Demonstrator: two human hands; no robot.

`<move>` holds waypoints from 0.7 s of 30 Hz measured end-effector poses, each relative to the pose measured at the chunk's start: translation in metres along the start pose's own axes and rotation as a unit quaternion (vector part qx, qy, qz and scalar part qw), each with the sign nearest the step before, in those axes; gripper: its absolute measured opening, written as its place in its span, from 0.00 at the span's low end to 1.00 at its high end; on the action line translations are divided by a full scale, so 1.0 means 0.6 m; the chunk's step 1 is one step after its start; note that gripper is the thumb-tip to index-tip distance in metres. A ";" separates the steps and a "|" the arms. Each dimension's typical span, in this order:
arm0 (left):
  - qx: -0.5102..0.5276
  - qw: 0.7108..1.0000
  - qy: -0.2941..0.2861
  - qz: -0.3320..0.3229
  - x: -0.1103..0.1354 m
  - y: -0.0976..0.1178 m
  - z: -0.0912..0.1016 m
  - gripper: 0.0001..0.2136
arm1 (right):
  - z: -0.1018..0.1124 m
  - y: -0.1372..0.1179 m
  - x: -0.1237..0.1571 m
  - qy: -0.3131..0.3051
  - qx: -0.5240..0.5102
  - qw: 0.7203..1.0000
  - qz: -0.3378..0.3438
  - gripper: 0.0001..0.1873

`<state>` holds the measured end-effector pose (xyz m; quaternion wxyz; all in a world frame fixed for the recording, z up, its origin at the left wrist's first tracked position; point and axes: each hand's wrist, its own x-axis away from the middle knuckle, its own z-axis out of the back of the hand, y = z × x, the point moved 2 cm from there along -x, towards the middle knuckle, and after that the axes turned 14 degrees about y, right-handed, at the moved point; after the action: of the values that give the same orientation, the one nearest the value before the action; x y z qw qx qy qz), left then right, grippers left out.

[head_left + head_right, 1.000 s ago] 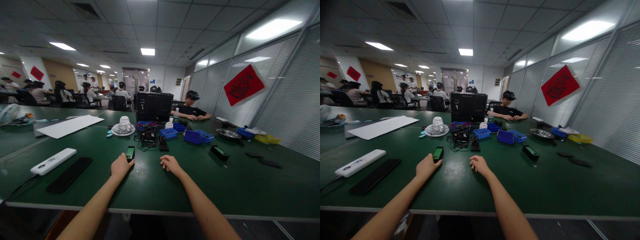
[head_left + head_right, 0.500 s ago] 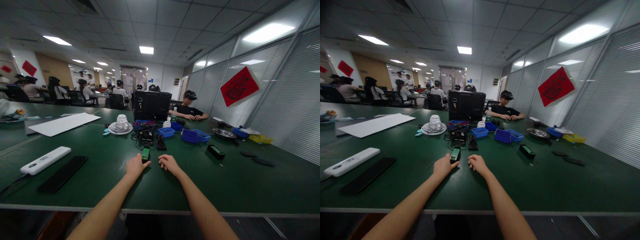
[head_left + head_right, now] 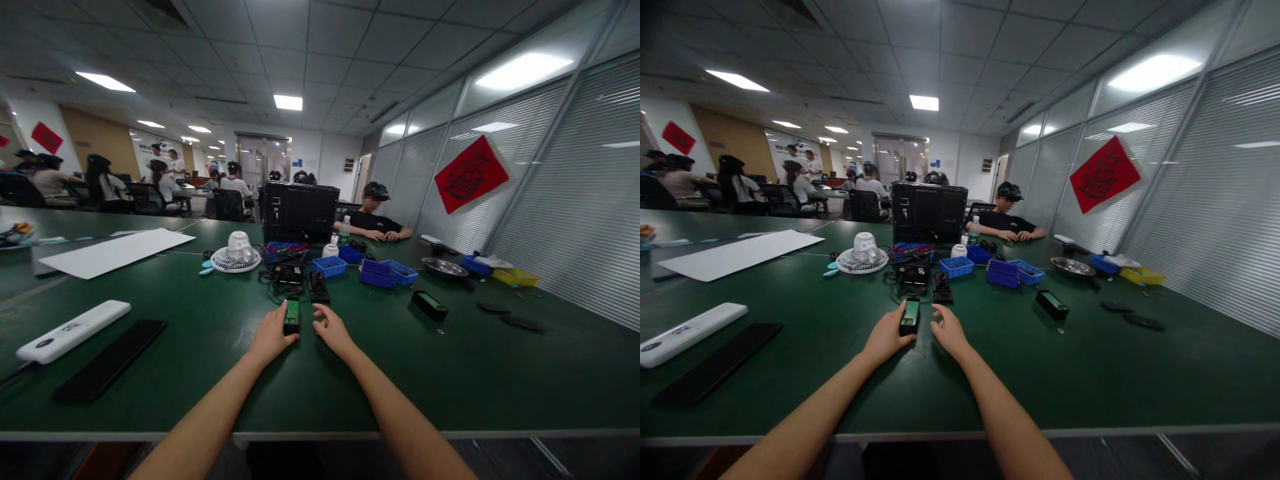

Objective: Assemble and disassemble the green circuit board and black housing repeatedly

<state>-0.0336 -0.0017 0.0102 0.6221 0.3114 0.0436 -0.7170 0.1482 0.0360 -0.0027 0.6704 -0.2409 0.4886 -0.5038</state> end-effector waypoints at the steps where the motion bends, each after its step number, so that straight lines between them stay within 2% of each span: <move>1: 0.005 1.000 -0.008 0.007 -0.001 -0.002 -0.002 0.42 | 0.000 -0.006 0.003 -0.001 0.011 1.000 0.022 0.27; 4: 0.019 0.999 -0.036 0.011 -0.001 -0.003 -0.005 0.42 | -0.002 -0.027 0.013 -0.016 0.064 0.995 0.071 0.33; 7: 0.046 0.997 -0.059 -0.035 -0.001 0.002 -0.004 0.36 | -0.004 -0.045 0.023 -0.013 0.147 0.986 0.078 0.35; 10: 0.076 0.990 -0.075 -0.089 0.002 0.010 0.000 0.27 | -0.007 -0.054 0.028 0.026 0.229 0.971 0.067 0.36; 13: 0.085 0.987 -0.084 -0.110 0.004 0.016 0.004 0.24 | -0.011 -0.055 0.029 0.051 0.294 0.953 0.050 0.30; 16: 0.084 0.988 -0.095 -0.094 0.004 0.019 0.008 0.22 | -0.009 -0.050 0.026 0.056 0.344 0.937 0.035 0.25; 21: 0.111 0.986 -0.101 -0.077 0.003 0.019 0.009 0.21 | 0.008 -0.047 0.020 0.077 0.399 0.914 0.018 0.22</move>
<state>-0.0254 -0.0081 0.0176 0.5280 0.3004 -0.0753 -0.7908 0.1402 0.0139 0.0175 0.6800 0.0951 0.3015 -0.6615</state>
